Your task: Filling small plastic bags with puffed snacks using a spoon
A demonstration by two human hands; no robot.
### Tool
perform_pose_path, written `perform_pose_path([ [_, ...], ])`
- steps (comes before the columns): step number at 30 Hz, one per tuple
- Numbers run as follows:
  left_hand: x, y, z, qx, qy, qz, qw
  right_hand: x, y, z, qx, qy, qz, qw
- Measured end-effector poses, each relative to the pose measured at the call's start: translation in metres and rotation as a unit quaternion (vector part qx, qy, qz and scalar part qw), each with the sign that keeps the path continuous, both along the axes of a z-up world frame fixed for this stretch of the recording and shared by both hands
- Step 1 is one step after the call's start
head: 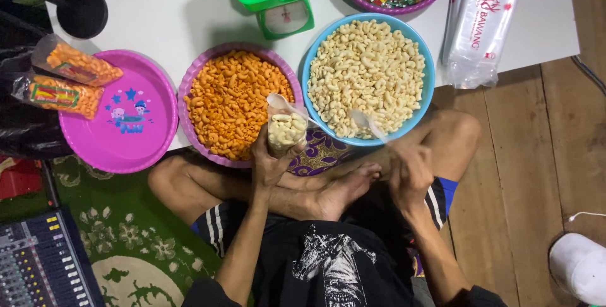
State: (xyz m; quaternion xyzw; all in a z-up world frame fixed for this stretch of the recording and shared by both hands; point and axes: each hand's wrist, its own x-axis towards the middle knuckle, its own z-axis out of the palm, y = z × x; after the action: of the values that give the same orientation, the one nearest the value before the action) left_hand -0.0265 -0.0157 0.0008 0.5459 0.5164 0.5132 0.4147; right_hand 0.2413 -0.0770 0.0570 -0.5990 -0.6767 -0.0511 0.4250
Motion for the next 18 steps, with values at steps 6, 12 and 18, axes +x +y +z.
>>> perform_pose_path([
  [6,0.003,0.003,-0.002,0.018,-0.005,0.002,1.0,0.001,-0.019,-0.036,-0.068,0.058,0.061,0.994],
  [12,-0.001,-0.001,-0.001,0.008,-0.004,0.007,1.0,-0.002,0.008,-0.046,-0.03,0.041,0.059,0.997],
  [18,-0.013,-0.008,-0.017,0.002,0.011,0.023,1.0,-0.002,0.004,-0.023,-0.023,0.084,0.05,0.995],
])
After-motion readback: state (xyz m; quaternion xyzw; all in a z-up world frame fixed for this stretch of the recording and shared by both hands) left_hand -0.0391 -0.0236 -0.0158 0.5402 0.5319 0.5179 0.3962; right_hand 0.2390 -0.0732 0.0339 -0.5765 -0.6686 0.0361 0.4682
